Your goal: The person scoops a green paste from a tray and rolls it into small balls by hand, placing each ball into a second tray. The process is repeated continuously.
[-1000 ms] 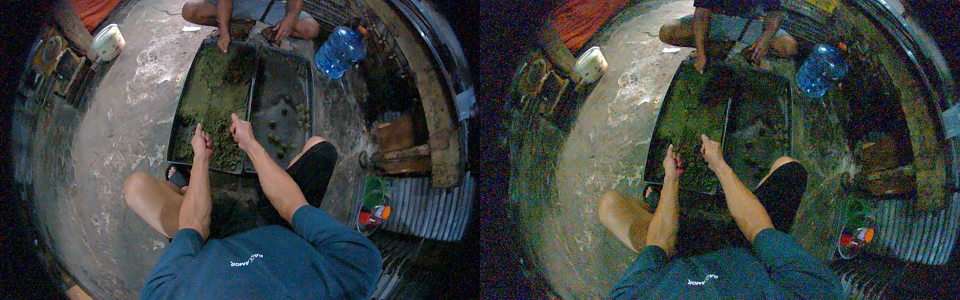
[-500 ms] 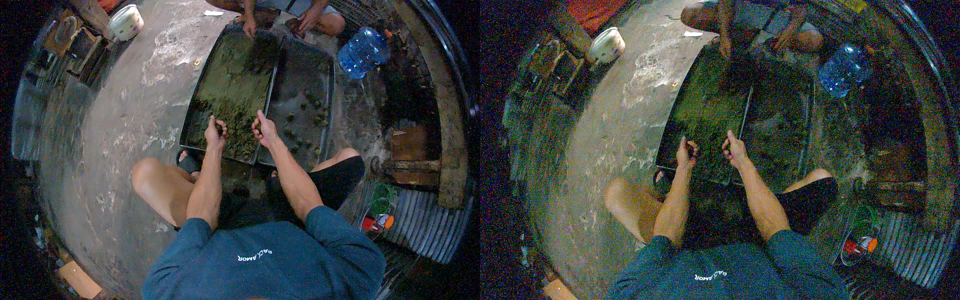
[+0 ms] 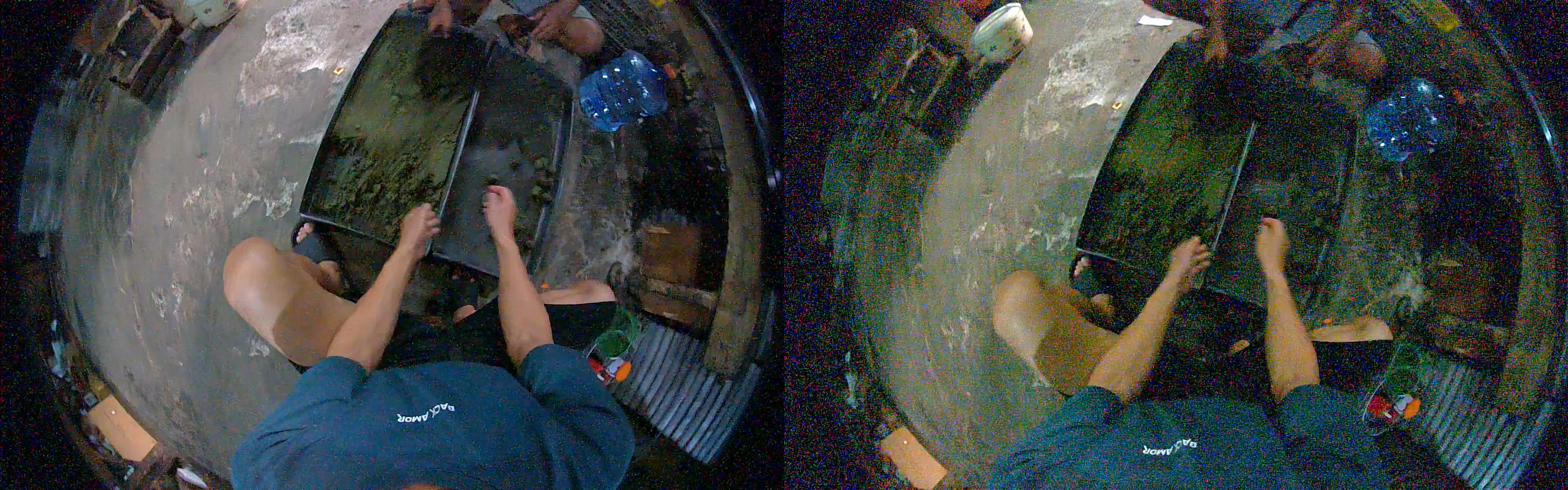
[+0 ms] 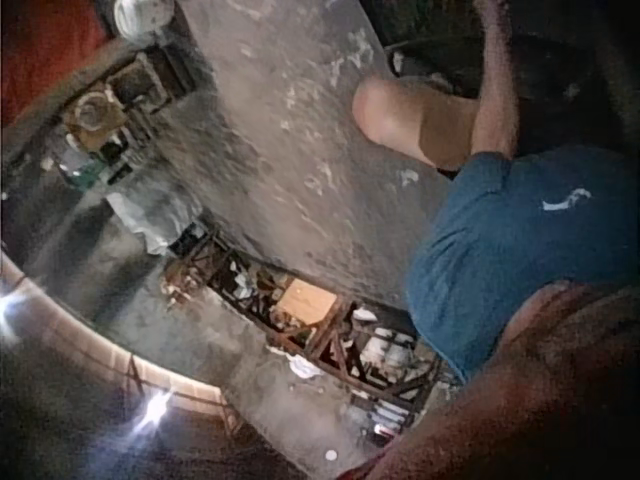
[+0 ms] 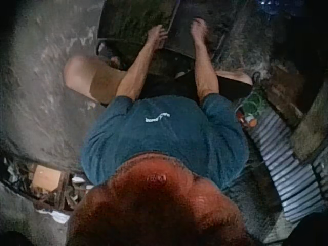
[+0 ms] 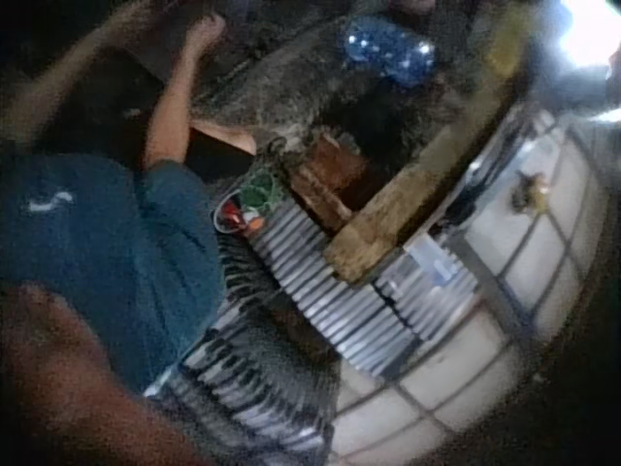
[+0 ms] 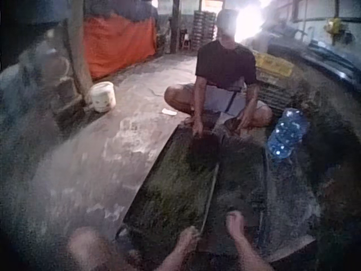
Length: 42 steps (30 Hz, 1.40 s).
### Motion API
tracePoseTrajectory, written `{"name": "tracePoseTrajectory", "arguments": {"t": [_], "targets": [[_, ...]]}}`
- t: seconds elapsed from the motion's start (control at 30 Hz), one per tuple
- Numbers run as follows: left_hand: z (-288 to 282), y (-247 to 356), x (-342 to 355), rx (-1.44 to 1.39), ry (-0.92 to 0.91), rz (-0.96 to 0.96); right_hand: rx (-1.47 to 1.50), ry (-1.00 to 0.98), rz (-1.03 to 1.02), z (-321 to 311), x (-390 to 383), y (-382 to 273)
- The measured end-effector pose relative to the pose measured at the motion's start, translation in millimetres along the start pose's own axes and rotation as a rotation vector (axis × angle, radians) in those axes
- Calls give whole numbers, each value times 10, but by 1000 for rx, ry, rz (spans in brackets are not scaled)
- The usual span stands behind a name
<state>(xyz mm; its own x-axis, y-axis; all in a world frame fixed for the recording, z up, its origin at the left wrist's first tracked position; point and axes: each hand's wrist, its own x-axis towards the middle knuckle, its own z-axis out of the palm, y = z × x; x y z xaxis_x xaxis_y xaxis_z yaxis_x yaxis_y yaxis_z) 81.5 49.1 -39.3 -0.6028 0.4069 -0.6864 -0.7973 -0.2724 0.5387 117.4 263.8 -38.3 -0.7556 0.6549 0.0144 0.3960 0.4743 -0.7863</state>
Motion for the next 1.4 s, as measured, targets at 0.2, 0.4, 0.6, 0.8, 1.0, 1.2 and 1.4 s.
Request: {"name": "tracePoseTrajectory", "arguments": {"t": [0.2, 0.4, 0.6, 0.8, 1.0, 1.2, 1.4], "targets": [[-569, 824, -82, -281, 296, 201, -550, -726, -470, 1335, -334, -195], [-917, 1050, -250, -379, 345, 333, -735, -1229, -563, 1280, -683, -297], [-984, 1068, -192, -379, 339, 241, -678, -1274, -671, 1411, -749, -43], [-1097, 1072, -218, -346, 320, 273, -364, -1173, -539, 1437, -607, 57], [-1081, 844, -230, -318, 344, 166, -612, -1226, -735, 1447, -776, -71], [-1126, 530, 60, 139, 373, -109, 189, -1093, 376, 1251, -334, -602], [-495, 615, 122, 104, 235, -143, -139, -833, -313, 1003, -499, -1013]]}}
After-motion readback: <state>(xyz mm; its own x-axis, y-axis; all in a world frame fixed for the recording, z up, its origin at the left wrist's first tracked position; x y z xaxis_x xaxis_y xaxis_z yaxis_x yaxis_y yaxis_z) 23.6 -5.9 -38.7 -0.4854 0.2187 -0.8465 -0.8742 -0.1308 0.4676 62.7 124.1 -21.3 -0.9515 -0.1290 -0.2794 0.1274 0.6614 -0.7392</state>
